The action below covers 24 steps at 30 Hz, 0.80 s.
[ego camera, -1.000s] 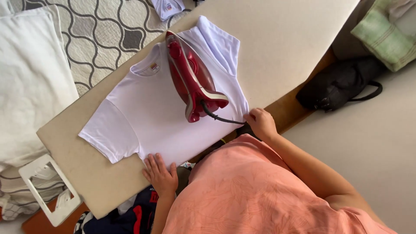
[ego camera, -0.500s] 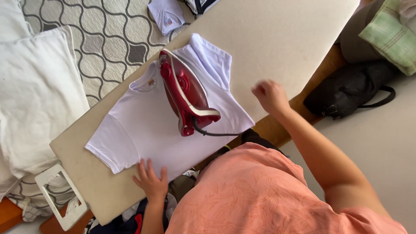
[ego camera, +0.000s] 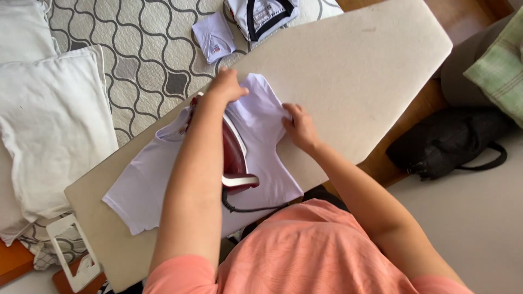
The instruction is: The person irons a white t-shirt on an ironing board, smoothing the fabric and using a red iron to remove wrinkles. They flip the shirt to iron both sides and then fold it neatly on the board.
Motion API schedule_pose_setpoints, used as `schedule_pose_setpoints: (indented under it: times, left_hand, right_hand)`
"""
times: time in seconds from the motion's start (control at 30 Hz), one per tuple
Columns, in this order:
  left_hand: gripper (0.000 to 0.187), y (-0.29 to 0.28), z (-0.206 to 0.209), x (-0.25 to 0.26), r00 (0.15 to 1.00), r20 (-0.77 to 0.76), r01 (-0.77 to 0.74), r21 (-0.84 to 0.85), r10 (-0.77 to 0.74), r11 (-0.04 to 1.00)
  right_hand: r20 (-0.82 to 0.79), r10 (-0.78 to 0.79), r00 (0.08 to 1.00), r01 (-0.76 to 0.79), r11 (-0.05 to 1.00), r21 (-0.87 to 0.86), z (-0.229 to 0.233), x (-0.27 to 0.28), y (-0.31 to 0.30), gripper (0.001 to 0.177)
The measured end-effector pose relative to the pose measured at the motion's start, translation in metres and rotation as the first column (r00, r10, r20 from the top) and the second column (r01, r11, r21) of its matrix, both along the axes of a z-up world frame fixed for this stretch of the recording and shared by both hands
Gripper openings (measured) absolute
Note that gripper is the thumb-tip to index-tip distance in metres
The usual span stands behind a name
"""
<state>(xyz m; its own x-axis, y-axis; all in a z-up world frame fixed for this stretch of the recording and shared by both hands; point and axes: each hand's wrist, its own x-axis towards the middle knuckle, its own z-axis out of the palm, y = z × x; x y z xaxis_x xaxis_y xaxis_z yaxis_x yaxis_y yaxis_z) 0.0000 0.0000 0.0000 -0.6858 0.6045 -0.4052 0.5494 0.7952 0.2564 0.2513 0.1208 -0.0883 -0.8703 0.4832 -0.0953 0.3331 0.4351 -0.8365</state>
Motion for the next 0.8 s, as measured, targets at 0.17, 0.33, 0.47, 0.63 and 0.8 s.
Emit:
schedule_pose_setpoints:
  times: [0.17,0.33,0.47,0.63,0.8]
  left_hand:
    - [0.049,0.039,-0.087,-0.009,0.982,0.165,-0.065,-0.128,0.086,0.990]
    - [0.024,0.071,-0.067,0.002,0.720,0.610,-0.419,0.003,0.330,0.908]
    - [0.027,0.087,-0.059,0.011,0.589,0.749,-0.577,0.125,0.305,0.807]
    - [0.027,0.101,-0.120,0.022,0.658,0.678,-0.614,0.231,0.328,0.755]
    - [0.025,0.114,-0.132,0.043,0.814,0.474,-0.537,0.391,0.336,0.748]
  right_hand:
    - [-0.088,0.182,0.979,-0.187,0.981,-0.044,-0.040,0.027,0.005,0.013]
    - [-0.004,0.285,0.959,-0.284,0.953,-0.105,0.009,0.040,0.024,0.019]
    - [-0.045,0.154,0.987,-0.151,0.987,0.060,0.031,0.052,0.028,0.028]
    - [-0.038,-0.047,0.998,0.050,0.997,0.060,0.000,0.058,0.008,0.024]
    - [-0.005,-0.143,0.990,0.143,0.987,0.074,-0.020,0.058,0.000,0.017]
